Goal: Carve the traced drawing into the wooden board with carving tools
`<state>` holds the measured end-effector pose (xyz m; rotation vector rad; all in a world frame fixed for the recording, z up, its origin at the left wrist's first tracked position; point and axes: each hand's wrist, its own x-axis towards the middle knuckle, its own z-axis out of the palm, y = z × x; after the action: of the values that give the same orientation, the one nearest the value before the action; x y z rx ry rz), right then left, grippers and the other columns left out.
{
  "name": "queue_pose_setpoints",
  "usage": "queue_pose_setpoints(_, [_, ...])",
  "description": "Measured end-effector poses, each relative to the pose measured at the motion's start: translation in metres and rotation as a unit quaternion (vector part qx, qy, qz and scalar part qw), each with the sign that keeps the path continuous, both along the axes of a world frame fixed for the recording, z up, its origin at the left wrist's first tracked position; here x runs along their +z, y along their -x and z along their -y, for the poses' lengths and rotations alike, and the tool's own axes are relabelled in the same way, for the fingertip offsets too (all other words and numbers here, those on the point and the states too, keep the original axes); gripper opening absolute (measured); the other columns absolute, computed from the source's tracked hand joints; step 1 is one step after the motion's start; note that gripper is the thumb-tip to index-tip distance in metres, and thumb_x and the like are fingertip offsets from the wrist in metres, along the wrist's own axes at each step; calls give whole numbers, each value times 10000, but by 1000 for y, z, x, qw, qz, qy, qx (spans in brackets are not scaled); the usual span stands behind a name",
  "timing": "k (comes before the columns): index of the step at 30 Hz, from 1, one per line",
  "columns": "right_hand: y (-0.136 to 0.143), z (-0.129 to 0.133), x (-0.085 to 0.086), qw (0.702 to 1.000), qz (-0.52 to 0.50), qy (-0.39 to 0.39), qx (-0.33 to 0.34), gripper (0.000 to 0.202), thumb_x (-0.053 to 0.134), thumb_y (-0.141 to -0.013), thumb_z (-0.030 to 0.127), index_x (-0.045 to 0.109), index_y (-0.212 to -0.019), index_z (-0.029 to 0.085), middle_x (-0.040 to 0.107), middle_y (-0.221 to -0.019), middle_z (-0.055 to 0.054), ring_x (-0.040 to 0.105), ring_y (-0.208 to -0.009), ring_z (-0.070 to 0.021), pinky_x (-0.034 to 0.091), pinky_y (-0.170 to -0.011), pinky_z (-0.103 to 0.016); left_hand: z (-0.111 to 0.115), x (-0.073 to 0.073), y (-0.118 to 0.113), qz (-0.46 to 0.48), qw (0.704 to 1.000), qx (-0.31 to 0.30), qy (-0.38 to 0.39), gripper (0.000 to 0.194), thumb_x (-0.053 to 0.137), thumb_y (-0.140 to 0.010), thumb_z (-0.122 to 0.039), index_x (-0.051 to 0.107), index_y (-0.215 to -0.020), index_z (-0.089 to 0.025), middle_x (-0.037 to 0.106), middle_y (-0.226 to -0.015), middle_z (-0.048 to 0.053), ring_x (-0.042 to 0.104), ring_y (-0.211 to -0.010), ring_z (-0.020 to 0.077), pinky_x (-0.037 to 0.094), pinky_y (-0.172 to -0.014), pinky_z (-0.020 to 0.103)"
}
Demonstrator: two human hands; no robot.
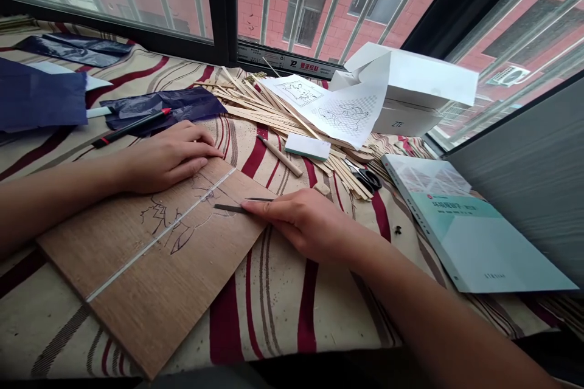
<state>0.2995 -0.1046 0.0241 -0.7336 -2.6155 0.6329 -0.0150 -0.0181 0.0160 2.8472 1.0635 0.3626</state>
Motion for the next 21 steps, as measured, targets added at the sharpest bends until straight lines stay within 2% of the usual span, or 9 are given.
queue_pose_setpoints(4, [-6, -1, -2, 1000, -6, 3, -2, 479, 467, -1043, 71, 671, -1473, 119, 840, -1100, -111, 795, -898, -162, 572, -809, -234, 0, 1, 0, -4, 1000, -5, 8, 517, 346, -1017, -393, 766, -1216, -168, 655, -1223, 143, 553, -1159, 318, 439, -1093, 500])
queue_pose_setpoints(10, [-3, -2, 4, 1000, 13, -12, -3, 467, 479, -1032, 59, 684, -1449, 92, 821, -923, -77, 764, -796, -148, 539, -717, -224, 2, 2, -3, -18, 1000, 2, -1, 517, 339, -1014, -404, 765, -1186, -166, 648, -1204, 142, 540, -1148, 319, 424, -1099, 507])
queue_pose_setpoints(16, [-9, -1, 7, 999, 38, -7, -4, 516, 471, -1007, 36, 670, -1475, 122, 821, -963, -83, 761, -814, -149, 545, -732, -231, 1, 1, -1, -18, 1000, 1, 4, 518, 338, -1022, -391, 759, -1232, -175, 647, -1233, 138, 543, -1162, 315, 419, -1107, 491])
queue_pose_setpoints(21, [-16, 5, 8, 998, 49, -24, -18, 521, 471, -1014, 49, 664, -1489, 143, 794, -867, -56, 727, -727, -122, 513, -653, -209, 0, 1, 1, -13, 1000, -5, -4, 483, 358, -1033, -391, 756, -1238, -210, 651, -1233, 112, 544, -1175, 294, 418, -1108, 454])
